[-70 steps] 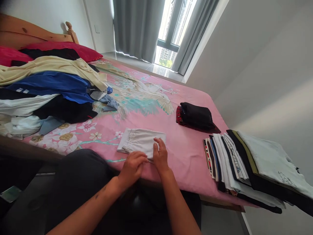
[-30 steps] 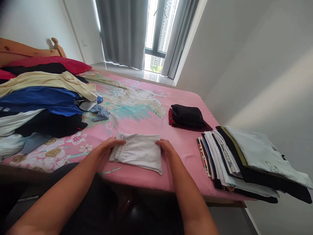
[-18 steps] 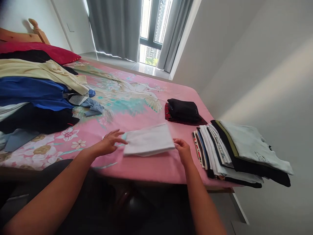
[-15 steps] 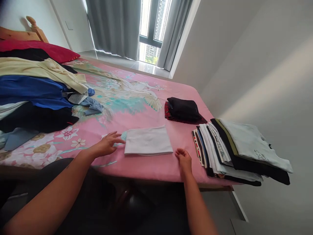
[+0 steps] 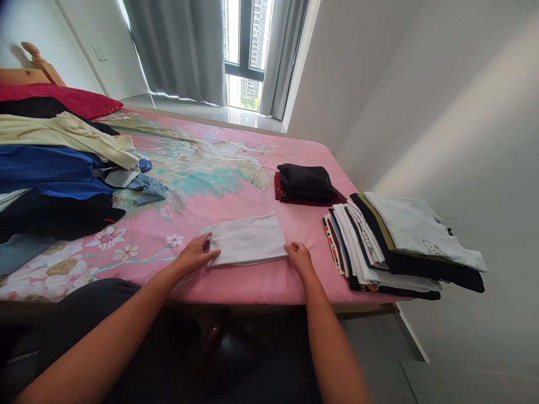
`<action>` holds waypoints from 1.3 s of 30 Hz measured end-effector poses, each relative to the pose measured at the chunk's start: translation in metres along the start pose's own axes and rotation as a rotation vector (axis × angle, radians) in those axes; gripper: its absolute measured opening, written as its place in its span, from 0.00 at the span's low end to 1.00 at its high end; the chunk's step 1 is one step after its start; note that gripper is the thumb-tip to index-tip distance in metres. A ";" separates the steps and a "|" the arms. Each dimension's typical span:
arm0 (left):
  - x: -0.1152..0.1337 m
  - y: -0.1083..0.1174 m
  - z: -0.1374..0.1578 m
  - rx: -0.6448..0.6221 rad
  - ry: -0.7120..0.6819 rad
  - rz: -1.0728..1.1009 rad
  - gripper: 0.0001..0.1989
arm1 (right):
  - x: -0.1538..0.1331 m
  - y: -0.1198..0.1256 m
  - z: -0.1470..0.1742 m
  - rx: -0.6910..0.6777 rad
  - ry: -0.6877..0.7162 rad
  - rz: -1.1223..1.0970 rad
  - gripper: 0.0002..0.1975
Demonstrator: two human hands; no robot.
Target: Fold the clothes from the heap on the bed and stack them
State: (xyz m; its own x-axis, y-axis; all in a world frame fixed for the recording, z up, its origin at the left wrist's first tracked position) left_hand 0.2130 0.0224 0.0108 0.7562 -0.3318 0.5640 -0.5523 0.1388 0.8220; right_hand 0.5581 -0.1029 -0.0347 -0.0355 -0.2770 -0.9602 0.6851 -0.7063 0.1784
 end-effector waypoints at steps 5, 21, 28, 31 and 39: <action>0.008 0.002 0.004 -0.002 0.042 -0.133 0.40 | -0.005 -0.013 -0.004 -0.069 -0.086 -0.025 0.13; 0.011 -0.001 0.009 -0.039 0.050 -0.189 0.33 | -0.008 -0.085 0.101 -0.126 -0.514 -1.005 0.09; 0.009 -0.002 0.008 -0.040 0.070 -0.152 0.31 | -0.003 -0.106 0.110 -0.037 -0.616 -0.922 0.14; 0.008 -0.001 0.007 -0.013 0.074 -0.128 0.32 | -0.005 -0.106 0.104 0.000 -0.476 -0.875 0.18; -0.017 0.000 0.006 -0.004 0.421 0.403 0.40 | -0.007 -0.111 0.105 0.008 -0.519 -0.941 0.18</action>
State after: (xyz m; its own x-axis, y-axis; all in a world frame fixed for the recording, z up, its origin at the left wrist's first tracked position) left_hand 0.1979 0.0225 0.0008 0.5612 0.1470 0.8145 -0.8248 0.1810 0.5357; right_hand 0.4059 -0.0914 -0.0251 -0.8524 0.1392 -0.5041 0.2162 -0.7838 -0.5821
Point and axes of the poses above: each hand's wrist, its own z-axis away from the middle knuckle, its own y-axis out of the back of the hand, x = y × z, the point moved 8 cm from there along -z, towards the middle knuckle, and after that the axes turned 8 degrees about x, right-handed, at the moved point
